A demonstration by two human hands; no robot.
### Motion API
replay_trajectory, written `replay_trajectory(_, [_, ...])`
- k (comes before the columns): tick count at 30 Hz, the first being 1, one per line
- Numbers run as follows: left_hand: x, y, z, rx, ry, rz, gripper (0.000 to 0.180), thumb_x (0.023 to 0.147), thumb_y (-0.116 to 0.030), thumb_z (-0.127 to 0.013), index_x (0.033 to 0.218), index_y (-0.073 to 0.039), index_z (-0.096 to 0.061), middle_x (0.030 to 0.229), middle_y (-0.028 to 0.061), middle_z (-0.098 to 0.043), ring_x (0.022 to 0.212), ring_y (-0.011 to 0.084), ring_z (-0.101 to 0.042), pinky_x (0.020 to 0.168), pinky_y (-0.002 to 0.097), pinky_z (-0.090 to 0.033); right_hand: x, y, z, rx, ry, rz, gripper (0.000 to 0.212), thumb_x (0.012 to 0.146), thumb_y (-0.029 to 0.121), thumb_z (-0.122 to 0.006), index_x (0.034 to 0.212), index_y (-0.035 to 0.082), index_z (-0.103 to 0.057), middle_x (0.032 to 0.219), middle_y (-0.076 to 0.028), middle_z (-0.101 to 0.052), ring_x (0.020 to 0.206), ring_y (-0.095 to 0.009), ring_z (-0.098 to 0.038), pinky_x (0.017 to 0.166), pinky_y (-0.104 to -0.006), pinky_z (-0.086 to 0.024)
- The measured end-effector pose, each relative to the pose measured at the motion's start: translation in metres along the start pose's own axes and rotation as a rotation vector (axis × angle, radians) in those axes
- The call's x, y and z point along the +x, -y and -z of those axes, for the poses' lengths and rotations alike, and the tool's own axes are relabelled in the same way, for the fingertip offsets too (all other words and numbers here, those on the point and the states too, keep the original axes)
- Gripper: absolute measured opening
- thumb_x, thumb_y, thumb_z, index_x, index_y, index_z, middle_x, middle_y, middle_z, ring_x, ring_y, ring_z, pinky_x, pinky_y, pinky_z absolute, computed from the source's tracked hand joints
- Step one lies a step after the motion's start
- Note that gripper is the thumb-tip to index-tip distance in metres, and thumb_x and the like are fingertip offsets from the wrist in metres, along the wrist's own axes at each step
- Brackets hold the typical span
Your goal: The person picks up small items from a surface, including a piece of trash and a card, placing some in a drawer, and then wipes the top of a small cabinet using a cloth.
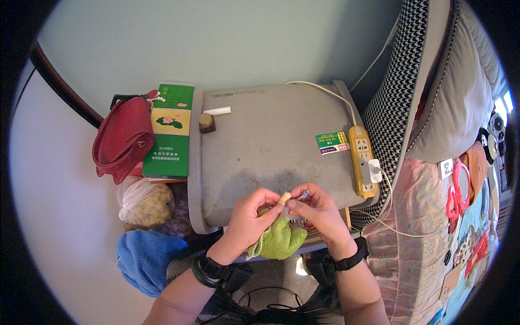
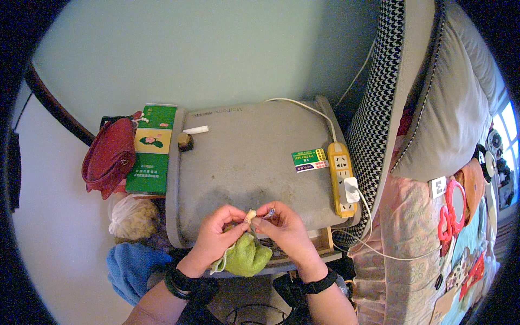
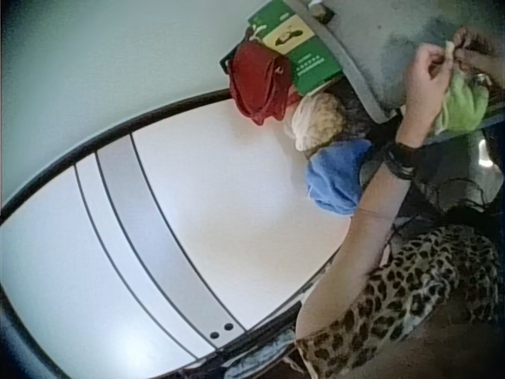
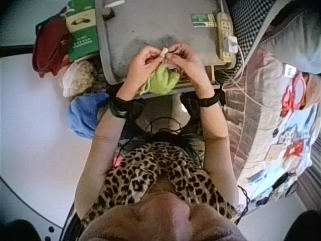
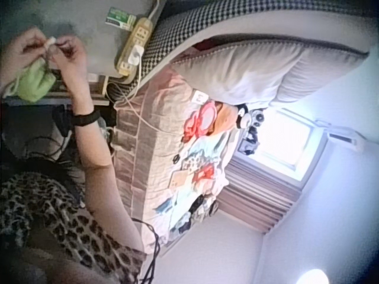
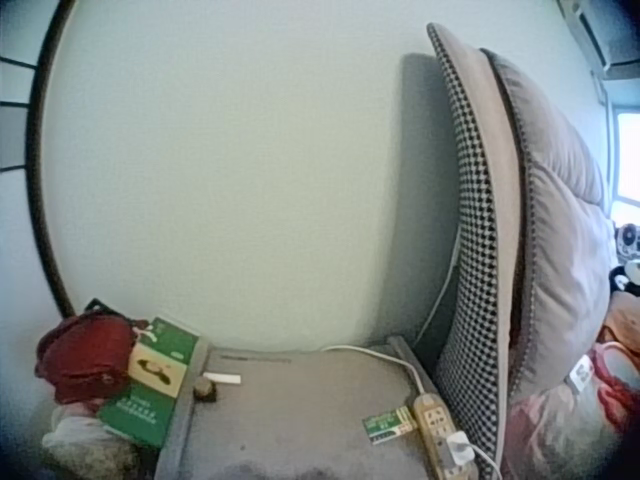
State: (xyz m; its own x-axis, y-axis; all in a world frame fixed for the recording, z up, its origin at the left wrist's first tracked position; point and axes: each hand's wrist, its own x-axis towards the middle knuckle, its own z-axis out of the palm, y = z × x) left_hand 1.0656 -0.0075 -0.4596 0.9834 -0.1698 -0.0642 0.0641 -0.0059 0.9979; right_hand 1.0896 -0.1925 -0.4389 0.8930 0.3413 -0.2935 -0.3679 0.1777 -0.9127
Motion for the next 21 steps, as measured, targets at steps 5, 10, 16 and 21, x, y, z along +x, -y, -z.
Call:
replay_trajectory(5, [-0.002, -0.001, -0.004, 0.161, -0.065, -0.054, 0.015, 0.089, -0.004, -0.068, 0.101, -0.001, -0.059, 0.091, 0.0043, -0.068, 0.085, 0.0092, -0.064, 0.074, 0.0248, -0.051, -0.002, 0.0, 0.0, -0.167, -0.06, 0.024, 0.017, 0.089, 0.007, -0.068, 0.102, 0.001, -0.06, 0.087, -0.001, -0.064, 0.078, -0.008, -0.062, 0.071, -0.0218, -0.051])
replay_trajectory(10, [-0.003, -0.01, -0.005, 0.447, -0.131, -0.16, 0.013, 0.084, -0.005, -0.072, 0.095, -0.004, -0.064, 0.085, 0.0078, -0.068, 0.077, 0.0141, -0.066, 0.067, 0.0276, -0.051, -0.003, 0.006, -0.004, -0.349, -0.133, 0.018, 0.012, 0.088, 0.009, -0.069, 0.095, 0.001, -0.063, 0.081, 0.0, -0.064, 0.071, -0.005, -0.061, 0.061, -0.0199, -0.047])
replay_trajectory(16, [-0.003, -0.016, -0.005, 0.528, -0.115, -0.254, 0.014, 0.083, -0.006, -0.073, 0.094, -0.004, -0.065, 0.082, 0.0091, -0.066, 0.074, 0.018, -0.067, 0.064, 0.0291, -0.05, -0.002, 0.003, -0.001, -0.439, -0.161, 0.102, 0.008, 0.085, 0.007, -0.069, 0.087, 0.002, -0.064, 0.076, 0.002, -0.062, 0.066, -0.002, -0.053, 0.058, -0.0198, -0.043])
replay_trajectory(21, [-0.005, -0.014, -0.004, 0.523, -0.109, -0.257, 0.013, 0.084, -0.006, -0.072, 0.095, -0.004, -0.065, 0.084, 0.0085, -0.067, 0.074, 0.0158, -0.066, 0.065, 0.0279, -0.05, -0.001, -0.003, -0.01, -0.433, -0.226, 0.153, 0.005, 0.082, 0.004, -0.068, 0.083, 0.002, -0.063, 0.073, 0.003, -0.06, 0.066, -0.002, -0.05, 0.058, -0.02, -0.042])
